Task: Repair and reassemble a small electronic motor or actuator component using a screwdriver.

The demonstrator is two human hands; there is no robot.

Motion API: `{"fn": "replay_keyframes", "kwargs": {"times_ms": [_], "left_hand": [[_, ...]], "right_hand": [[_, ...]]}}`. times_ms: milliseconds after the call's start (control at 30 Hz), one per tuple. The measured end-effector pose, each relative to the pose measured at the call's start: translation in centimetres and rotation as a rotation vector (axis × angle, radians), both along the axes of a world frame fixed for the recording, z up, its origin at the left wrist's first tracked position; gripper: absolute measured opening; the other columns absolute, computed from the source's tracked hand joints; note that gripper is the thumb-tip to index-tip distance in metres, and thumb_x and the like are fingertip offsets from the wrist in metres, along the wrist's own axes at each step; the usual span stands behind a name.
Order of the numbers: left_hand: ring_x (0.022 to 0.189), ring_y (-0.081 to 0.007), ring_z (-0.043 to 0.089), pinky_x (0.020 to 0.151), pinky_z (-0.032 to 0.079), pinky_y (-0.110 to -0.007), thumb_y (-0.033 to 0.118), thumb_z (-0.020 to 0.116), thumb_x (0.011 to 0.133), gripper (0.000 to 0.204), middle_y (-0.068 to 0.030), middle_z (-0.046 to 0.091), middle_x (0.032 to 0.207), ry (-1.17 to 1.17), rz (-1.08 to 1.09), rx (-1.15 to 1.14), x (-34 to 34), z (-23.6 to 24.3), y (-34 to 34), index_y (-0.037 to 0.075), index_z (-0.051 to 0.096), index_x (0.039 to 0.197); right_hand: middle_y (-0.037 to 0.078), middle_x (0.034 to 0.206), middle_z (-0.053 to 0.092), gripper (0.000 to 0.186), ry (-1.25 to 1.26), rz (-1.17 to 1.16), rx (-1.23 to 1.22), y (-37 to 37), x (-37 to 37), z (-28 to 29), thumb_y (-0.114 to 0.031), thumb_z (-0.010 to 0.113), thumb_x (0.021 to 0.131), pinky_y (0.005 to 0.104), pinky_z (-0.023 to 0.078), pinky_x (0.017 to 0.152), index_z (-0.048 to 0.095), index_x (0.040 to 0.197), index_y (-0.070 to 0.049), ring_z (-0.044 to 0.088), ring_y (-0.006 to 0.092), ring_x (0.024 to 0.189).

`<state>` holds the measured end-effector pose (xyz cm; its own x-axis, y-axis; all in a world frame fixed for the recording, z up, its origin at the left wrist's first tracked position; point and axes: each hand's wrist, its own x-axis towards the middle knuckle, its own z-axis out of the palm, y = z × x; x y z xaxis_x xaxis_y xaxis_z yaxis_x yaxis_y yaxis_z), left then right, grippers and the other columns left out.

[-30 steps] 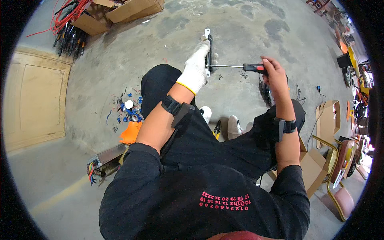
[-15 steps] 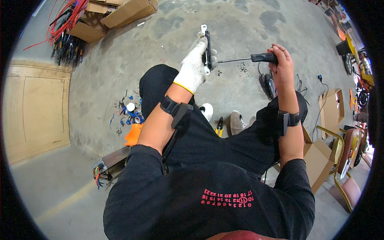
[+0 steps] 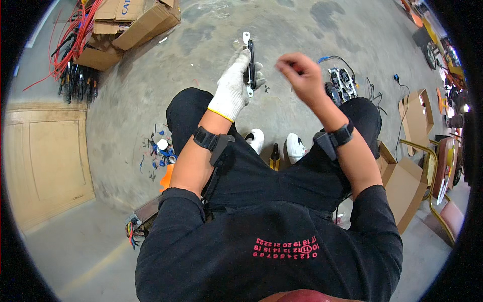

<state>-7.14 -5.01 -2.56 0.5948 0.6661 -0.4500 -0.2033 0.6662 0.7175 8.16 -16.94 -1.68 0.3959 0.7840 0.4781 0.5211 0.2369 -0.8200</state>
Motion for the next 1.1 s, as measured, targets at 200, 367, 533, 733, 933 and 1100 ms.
{"fn": "replay_keyframes", "kwargs": {"times_ms": [200, 367, 533, 733, 933, 1100], "left_hand": [[0.075, -0.0129, 0.060, 0.059, 0.050, -0.029, 0.030, 0.059, 0.100, 0.019, -0.0003, 0.062, 0.089, -0.023, -0.030, 0.033, -0.1, -0.6, 0.1, 0.017, 0.061, 0.114], [0.075, -0.0129, 0.060, 0.061, 0.050, -0.029, 0.029, 0.060, 0.099, 0.021, 0.0000, 0.062, 0.090, -0.082, -0.024, 0.073, -0.2, -0.8, 0.0, 0.016, 0.061, 0.115], [0.080, -0.0127, 0.061, 0.067, 0.052, -0.028, 0.028, 0.059, 0.100, 0.023, 0.0002, 0.063, 0.093, -0.091, 0.020, 0.132, 0.3, -0.3, -0.3, 0.014, 0.061, 0.118], [0.076, -0.0124, 0.058, 0.064, 0.050, -0.029, 0.031, 0.061, 0.099, 0.023, 0.0010, 0.060, 0.091, -0.026, -0.034, 0.070, 0.4, 0.8, -0.9, 0.014, 0.061, 0.115], [0.065, -0.0105, 0.058, 0.054, 0.049, -0.027, 0.025, 0.064, 0.097, 0.018, 0.0001, 0.060, 0.080, -0.045, -0.026, 0.125, 0.6, 0.9, -1.1, 0.013, 0.062, 0.110], [0.067, -0.0091, 0.056, 0.055, 0.047, -0.026, 0.024, 0.065, 0.096, 0.023, 0.0017, 0.059, 0.080, -0.033, -0.038, 0.070, 0.5, 0.6, -0.8, 0.013, 0.062, 0.116]], "right_hand": [[0.009, 0.095, 0.066, 0.018, -0.417, 0.199, -0.068, 0.9, -2.9, -1.2, -0.007, 0.075, 0.083, 0.0342, 0.054, 0.070, 0.068, 0.100, -0.006, 0.066, 0.0243, 0.082], [0.009, 0.096, 0.066, 0.016, -0.383, 0.199, -0.068, 0.9, -3.0, -1.8, -0.006, 0.073, 0.083, 0.0344, 0.054, 0.069, 0.067, 0.098, -0.007, 0.066, 0.0261, 0.083], [0.010, 0.090, 0.065, 0.013, -0.345, 0.191, -0.078, 0.6, -3.4, -1.8, -0.007, 0.073, 0.084, 0.0350, 0.054, 0.067, 0.065, 0.094, -0.007, 0.066, 0.0259, 0.079], [0.009, 0.089, 0.064, 0.012, -0.346, 0.174, -0.086, 0.4, -3.4, -1.4, -0.013, 0.072, 0.086, 0.0367, 0.053, 0.067, 0.065, 0.093, -0.008, 0.065, 0.0270, 0.077], [0.009, 0.089, 0.064, 0.011, -0.301, 0.196, -0.097, 0.4, -3.3, -1.4, -0.012, 0.071, 0.086, 0.0363, 0.053, 0.066, 0.064, 0.093, -0.008, 0.065, 0.0266, 0.077], [0.009, 0.088, 0.064, 0.012, -0.294, 0.224, -0.128, 0.5, -3.2, -1.4, -0.008, 0.072, 0.085, 0.0335, 0.053, 0.065, 0.064, 0.093, -0.006, 0.065, 0.0243, 0.076]]}}
